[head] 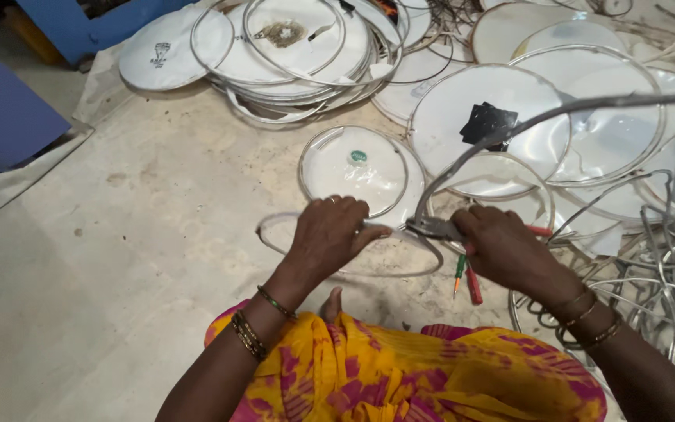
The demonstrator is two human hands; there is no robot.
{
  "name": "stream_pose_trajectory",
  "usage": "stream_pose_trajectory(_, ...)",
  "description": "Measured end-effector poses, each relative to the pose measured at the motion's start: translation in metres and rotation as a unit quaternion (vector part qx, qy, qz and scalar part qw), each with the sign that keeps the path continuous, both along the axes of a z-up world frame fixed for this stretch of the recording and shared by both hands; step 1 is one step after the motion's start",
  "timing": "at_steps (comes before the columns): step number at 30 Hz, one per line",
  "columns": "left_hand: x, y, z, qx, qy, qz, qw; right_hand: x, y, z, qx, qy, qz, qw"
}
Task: The person uses pliers and a screwdriver to detach metal rings from glass dish covers, handling the items on the floor and placing the removed rings to the side.
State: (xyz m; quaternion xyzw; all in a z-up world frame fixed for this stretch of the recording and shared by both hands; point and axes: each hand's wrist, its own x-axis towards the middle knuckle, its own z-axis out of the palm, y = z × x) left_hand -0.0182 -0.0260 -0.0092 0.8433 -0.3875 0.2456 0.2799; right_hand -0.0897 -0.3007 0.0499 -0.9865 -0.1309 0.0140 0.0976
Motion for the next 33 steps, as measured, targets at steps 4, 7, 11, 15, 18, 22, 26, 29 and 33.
stream_pose_trajectory(4,-0.004,-0.007,-0.018,0.023,0.053,-0.032,0.998,-0.011,-0.006,-0.020,-0.028,0.045,-0.015,0.998)
stream_pose_trajectory(7,-0.002,-0.006,-0.023,0.016,0.040,-0.035,0.998,-0.013,-0.010,-0.038,-0.004,0.074,-0.021,0.997)
stream_pose_trajectory(11,0.004,0.003,-0.019,0.010,0.010,-0.021,1.000,-0.015,0.002,-0.057,0.058,0.006,0.006,0.998)
stream_pose_trajectory(15,0.015,0.015,-0.014,0.006,-0.020,0.007,1.000,-0.018,0.036,-0.077,0.129,-0.005,-0.022,0.991)
stream_pose_trajectory(18,0.015,0.024,-0.012,0.007,-0.023,0.022,0.999,-0.023,0.054,-0.088,0.130,0.003,-0.040,0.991)
stream_pose_trajectory(22,0.013,0.030,-0.017,0.018,-0.016,0.035,0.999,-0.026,0.059,-0.103,0.142,-0.043,-0.016,0.989)
stream_pose_trajectory(26,0.010,0.027,-0.031,0.010,-0.001,0.073,0.997,-0.030,0.066,-0.121,0.147,-0.022,-0.060,0.987)
stream_pose_trajectory(29,0.011,0.015,-0.044,-0.046,-0.086,0.186,0.978,-0.037,0.075,-0.136,0.153,-0.010,-0.097,0.983)
stream_pose_trajectory(33,0.010,-0.003,-0.068,-0.333,0.100,0.269,0.898,-0.051,0.082,-0.152,0.195,-0.027,-0.112,0.974)
